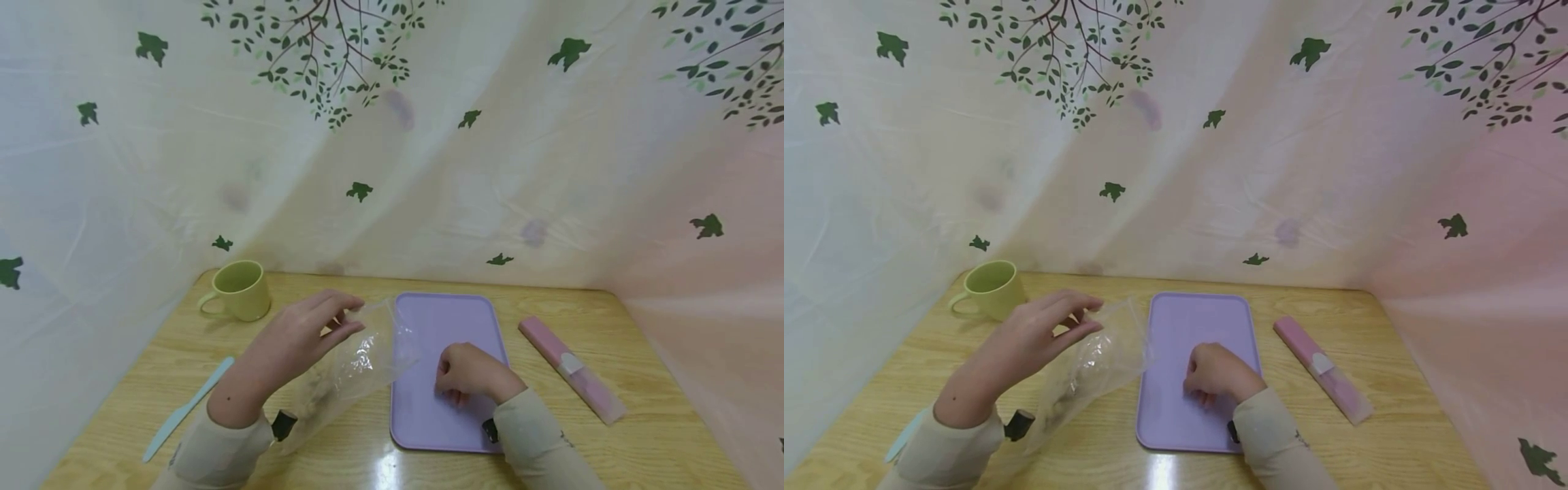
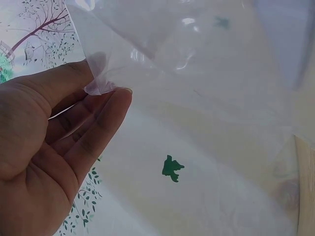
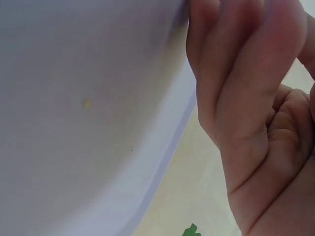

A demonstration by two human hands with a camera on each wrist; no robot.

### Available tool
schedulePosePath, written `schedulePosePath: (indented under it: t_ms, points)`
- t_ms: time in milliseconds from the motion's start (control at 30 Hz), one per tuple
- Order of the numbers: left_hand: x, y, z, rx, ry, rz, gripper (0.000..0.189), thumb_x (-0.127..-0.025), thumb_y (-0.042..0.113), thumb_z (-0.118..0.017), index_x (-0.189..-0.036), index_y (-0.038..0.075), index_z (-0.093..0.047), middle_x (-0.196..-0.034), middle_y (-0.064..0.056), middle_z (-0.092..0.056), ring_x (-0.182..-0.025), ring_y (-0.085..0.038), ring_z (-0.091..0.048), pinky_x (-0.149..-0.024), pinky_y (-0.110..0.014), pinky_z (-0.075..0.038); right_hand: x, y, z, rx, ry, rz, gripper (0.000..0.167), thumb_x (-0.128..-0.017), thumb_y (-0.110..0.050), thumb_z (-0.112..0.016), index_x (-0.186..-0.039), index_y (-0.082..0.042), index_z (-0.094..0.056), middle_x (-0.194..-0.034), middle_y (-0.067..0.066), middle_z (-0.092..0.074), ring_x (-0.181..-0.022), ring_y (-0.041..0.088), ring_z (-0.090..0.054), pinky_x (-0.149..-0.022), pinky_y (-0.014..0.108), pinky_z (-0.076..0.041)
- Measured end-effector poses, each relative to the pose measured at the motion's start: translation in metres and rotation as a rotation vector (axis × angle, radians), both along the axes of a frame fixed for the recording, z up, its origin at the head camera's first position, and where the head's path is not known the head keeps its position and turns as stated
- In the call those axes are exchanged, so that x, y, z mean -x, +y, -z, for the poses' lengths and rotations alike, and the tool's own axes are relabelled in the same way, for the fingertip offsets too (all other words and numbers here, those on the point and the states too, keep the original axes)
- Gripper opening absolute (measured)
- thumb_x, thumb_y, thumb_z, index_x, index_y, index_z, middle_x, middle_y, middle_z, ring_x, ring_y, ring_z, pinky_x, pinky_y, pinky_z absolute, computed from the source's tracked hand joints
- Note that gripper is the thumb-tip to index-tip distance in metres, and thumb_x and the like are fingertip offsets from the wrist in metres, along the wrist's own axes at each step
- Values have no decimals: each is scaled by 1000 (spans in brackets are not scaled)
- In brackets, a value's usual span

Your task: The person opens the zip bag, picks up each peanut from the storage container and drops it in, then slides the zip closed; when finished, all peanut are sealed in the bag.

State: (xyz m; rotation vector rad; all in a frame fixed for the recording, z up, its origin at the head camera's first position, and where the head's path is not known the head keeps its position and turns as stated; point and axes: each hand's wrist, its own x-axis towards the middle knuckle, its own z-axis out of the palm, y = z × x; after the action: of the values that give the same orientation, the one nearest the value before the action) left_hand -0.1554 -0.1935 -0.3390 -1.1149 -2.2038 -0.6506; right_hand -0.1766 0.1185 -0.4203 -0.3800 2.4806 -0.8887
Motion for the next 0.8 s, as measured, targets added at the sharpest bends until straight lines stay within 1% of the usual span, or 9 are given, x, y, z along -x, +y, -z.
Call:
schedulePosePath:
  t_ms: [133, 300, 367, 467, 633, 700, 800]
  points:
    - [0, 0, -1, 3, -3, -4, 31, -92, 12, -84, -120, 4, -73, -106, -4, -78, -83, -10, -75, -70, -24, -64, -1, 0, -2, 10, -6, -2, 17, -85, -3, -76, -72, -8, -66, -60, 6, -67, -46, 13, -62, -48, 31, -57]
    - [1, 0, -2, -4, -4, -4, 33, -89, 10, -86, -119, 4, -73, -106, -5, -78, -82, -10, -75, -69, -24, -64, 0, 2, -4, 21, 17, 3, 13, -84, -2, -72, -74, -8, -67, -60, 6, -67, -47, 14, -63, -49, 27, -52]
    - [3, 0, -2, -5, -6, -4, 34, -88, 9, -87, -119, 4, -73, -105, -4, -78, -82, -10, -75, -69, -24, -64, 2, 3, -5, 33, 26, 12, 11, -85, -3, -71, -76, -8, -68, -60, 5, -66, -48, 14, -63, -50, 26, -50]
    - [6, -1, -1, -1, -17, -10, 34, -87, 10, -87, -119, 4, -73, -105, -4, -78, -82, -10, -75, -68, -24, -64, 4, 5, -9, 65, 26, 21, 8, -87, -5, -72, -80, -8, -69, -62, 4, -66, -50, 14, -64, -52, 28, -54]
    - [11, -1, -1, 5, -25, -11, 35, -87, 10, -87, -119, 4, -73, -104, -3, -78, -82, -9, -75, -69, -25, -64, 10, 9, -17, 154, 26, 34, 7, -92, -10, -74, -88, -5, -71, -73, 9, -72, -56, 14, -66, -56, 39, -63]
    - [13, -1, -1, 3, -22, -7, 36, -87, 9, -87, -119, 4, -73, -104, -3, -78, -82, -10, -75, -68, -25, -64, 12, 10, -20, 194, 30, 55, 9, -94, -12, -74, -92, -4, -72, -79, 13, -74, -58, 15, -67, -58, 43, -64]
    - [15, -1, 0, 3, -19, -1, 36, -87, 9, -87, -120, 4, -73, -104, -4, -78, -82, -10, -75, -68, -26, -64, 14, 10, -27, 248, 32, 110, 13, -97, -17, -75, -98, -4, -72, -86, 16, -75, -62, 16, -68, -61, 42, -65]
